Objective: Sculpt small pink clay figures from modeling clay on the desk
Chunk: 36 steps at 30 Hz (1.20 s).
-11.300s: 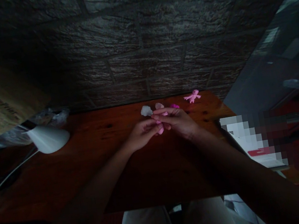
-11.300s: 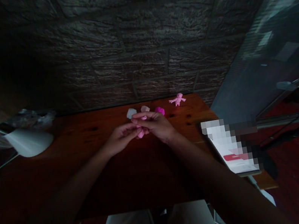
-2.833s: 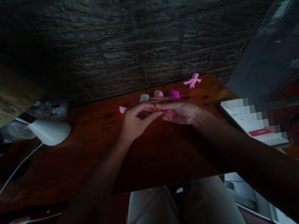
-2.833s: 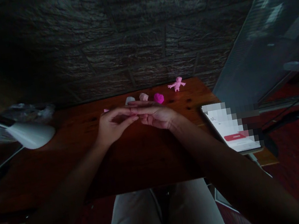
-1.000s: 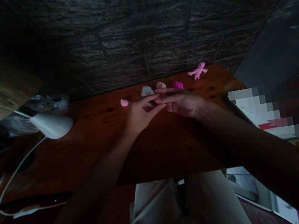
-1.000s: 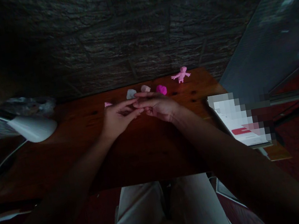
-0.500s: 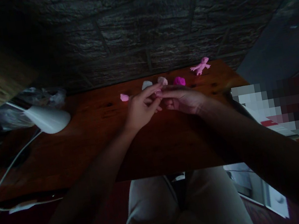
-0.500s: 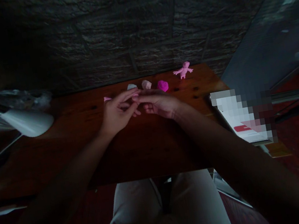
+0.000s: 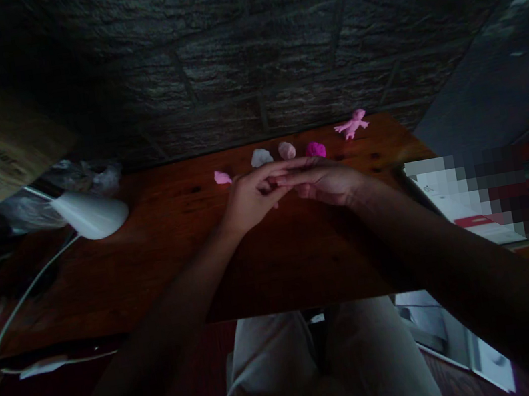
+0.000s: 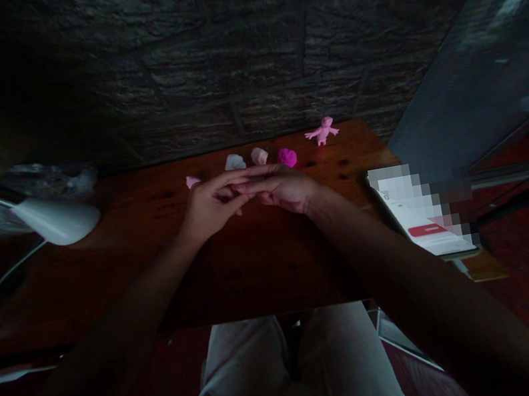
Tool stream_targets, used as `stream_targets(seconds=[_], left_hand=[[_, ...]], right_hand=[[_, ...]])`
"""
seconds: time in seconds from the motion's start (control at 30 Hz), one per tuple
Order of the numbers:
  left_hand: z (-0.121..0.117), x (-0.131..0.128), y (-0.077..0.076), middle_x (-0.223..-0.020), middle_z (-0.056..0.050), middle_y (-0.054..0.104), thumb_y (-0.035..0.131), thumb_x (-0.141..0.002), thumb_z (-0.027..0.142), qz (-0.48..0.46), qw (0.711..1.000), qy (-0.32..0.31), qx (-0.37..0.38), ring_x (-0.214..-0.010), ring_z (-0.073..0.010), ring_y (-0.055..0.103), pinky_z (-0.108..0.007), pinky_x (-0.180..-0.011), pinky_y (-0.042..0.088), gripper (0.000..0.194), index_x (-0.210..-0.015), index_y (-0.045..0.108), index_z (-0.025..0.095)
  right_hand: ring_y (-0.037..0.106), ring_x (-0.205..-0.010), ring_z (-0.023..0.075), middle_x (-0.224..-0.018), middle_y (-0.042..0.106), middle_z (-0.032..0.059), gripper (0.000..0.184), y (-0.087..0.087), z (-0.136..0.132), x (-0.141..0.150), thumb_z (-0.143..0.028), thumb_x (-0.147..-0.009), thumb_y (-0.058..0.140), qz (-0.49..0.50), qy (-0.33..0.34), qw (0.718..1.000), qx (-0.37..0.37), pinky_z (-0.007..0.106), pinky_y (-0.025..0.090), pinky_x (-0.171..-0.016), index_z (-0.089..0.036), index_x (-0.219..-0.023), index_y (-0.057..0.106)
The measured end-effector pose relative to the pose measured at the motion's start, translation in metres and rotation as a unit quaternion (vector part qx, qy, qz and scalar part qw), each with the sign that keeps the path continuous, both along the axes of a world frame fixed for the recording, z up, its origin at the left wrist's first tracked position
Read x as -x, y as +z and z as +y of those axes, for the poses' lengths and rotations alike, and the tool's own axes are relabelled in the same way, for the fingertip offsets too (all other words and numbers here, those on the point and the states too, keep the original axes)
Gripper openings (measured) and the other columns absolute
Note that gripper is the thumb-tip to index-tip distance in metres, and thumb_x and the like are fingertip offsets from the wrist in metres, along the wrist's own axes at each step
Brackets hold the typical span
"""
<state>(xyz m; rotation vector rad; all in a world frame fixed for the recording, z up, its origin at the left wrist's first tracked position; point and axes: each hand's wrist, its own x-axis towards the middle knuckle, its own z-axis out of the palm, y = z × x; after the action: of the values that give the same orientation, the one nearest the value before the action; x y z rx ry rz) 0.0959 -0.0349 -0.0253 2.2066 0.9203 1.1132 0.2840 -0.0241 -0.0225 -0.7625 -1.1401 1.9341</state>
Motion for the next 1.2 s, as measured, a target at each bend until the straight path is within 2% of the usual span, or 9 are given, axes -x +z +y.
stream_targets(seconds=[0.1, 0.2, 0.33, 0.43, 0.53, 0.7, 0.9, 1.07, 1.2], left_hand=[[0.0, -0.003, -0.002, -0.067, 0.002, 0.072, 0.078, -0.085, 0.022, 0.005, 1.0, -0.002, -0.013, -0.052, -0.0113, 0.065, -0.021, -0.053, 0.053, 0.046, -0.13, 0.069, 0.02], [0.0, -0.004, -0.003, -0.076, -0.001, 0.076, 0.079, -0.084, 0.022, -0.004, 0.999, 0.006, -0.035, -0.055, -0.0108, 0.066, -0.021, -0.055, 0.054, 0.045, -0.128, 0.07, 0.019], [0.0, -0.001, -0.006, -0.07, 0.0, 0.074, 0.077, -0.086, 0.026, -0.013, 1.0, 0.006, -0.024, -0.051, -0.0104, 0.065, -0.02, -0.053, 0.054, 0.042, -0.127, 0.071, 0.018], [0.002, 0.001, -0.008, -0.076, -0.001, 0.077, 0.076, -0.088, 0.032, -0.022, 1.0, 0.0, 0.009, -0.049, -0.0104, 0.065, -0.02, -0.05, 0.054, 0.049, -0.134, 0.067, 0.019], [0.003, 0.001, -0.008, -0.087, -0.004, 0.079, 0.074, -0.09, 0.035, -0.033, 0.999, 0.003, 0.016, -0.05, -0.0099, 0.066, -0.02, -0.05, 0.056, 0.053, -0.139, 0.063, 0.019], [0.004, 0.001, -0.005, -0.112, -0.007, 0.079, 0.063, -0.098, 0.031, -0.04, 0.999, 0.006, -0.004, -0.049, -0.0061, 0.064, -0.017, -0.048, 0.053, 0.044, -0.141, 0.061, 0.025], [0.003, 0.005, -0.001, -0.117, -0.009, 0.078, 0.068, -0.095, 0.034, -0.038, 0.999, -0.005, -0.024, -0.051, -0.007, 0.066, -0.017, -0.048, 0.053, 0.043, -0.137, 0.064, 0.023], [-0.001, 0.003, 0.003, -0.123, -0.013, 0.075, 0.073, -0.091, 0.039, -0.019, 0.999, 0.0, -0.043, -0.059, -0.009, 0.069, -0.02, -0.054, 0.057, 0.046, -0.132, 0.067, 0.018], [-0.001, -0.001, 0.002, -0.113, -0.011, 0.079, 0.075, -0.089, 0.035, -0.015, 0.997, 0.015, -0.081, -0.061, -0.0098, 0.069, -0.021, -0.057, 0.056, 0.04, -0.124, 0.071, 0.016]], right_hand=[[0.069, -0.079, 0.0116, -0.089, 0.078, 0.0024, 0.02, 0.003, 0.0, 0.0, -0.012, -0.071, 0.088, -0.002, -0.017, 0.999, -0.031, 0.02, 0.055, -0.066, -0.021, -0.087, 0.079], [0.068, -0.075, 0.0098, -0.088, 0.078, 0.0021, 0.016, 0.003, 0.0, 0.001, -0.013, -0.072, 0.087, -0.002, -0.023, 0.999, -0.038, 0.018, 0.053, -0.063, -0.02, -0.083, 0.078], [0.046, -0.049, 0.0031, -0.076, 0.073, -0.0013, 0.014, 0.001, 0.001, 0.001, -0.018, -0.073, 0.087, -0.009, -0.017, 0.999, -0.039, 0.015, 0.035, -0.041, -0.018, -0.084, 0.078], [0.034, -0.043, 0.0028, -0.06, 0.061, -0.0061, 0.016, 0.001, 0.001, 0.0, -0.024, -0.073, 0.089, -0.007, -0.014, 1.0, -0.021, 0.015, 0.027, -0.037, -0.018, -0.082, 0.077], [0.038, -0.046, 0.0037, -0.063, 0.063, -0.0056, 0.019, 0.003, -0.002, 0.001, -0.03, -0.074, 0.09, 0.004, -0.029, 1.0, -0.003, 0.015, 0.031, -0.039, -0.02, -0.081, 0.076], [0.045, -0.052, 0.0046, -0.079, 0.072, -0.0034, 0.02, 0.01, -0.005, 0.002, -0.033, -0.076, 0.089, 0.017, -0.031, 0.999, 0.012, 0.016, 0.04, -0.047, -0.022, -0.084, 0.075], [0.049, -0.054, 0.0027, -0.077, 0.071, -0.006, 0.015, 0.013, -0.006, 0.001, -0.018, -0.078, 0.086, 0.039, -0.004, 0.999, 0.01, 0.013, 0.042, -0.05, -0.021, -0.088, 0.075], [0.064, -0.072, 0.0072, -0.088, 0.076, -0.0022, 0.022, 0.013, -0.006, 0.002, -0.008, -0.075, 0.084, 0.036, -0.012, 0.999, -0.001, 0.015, 0.05, -0.06, -0.022, -0.09, 0.076], [0.065, -0.071, 0.0077, -0.085, 0.075, -0.0028, 0.026, 0.009, -0.004, 0.002, -0.004, -0.073, 0.083, 0.026, -0.031, 0.999, -0.015, 0.015, 0.05, -0.058, -0.022, -0.09, 0.076]])
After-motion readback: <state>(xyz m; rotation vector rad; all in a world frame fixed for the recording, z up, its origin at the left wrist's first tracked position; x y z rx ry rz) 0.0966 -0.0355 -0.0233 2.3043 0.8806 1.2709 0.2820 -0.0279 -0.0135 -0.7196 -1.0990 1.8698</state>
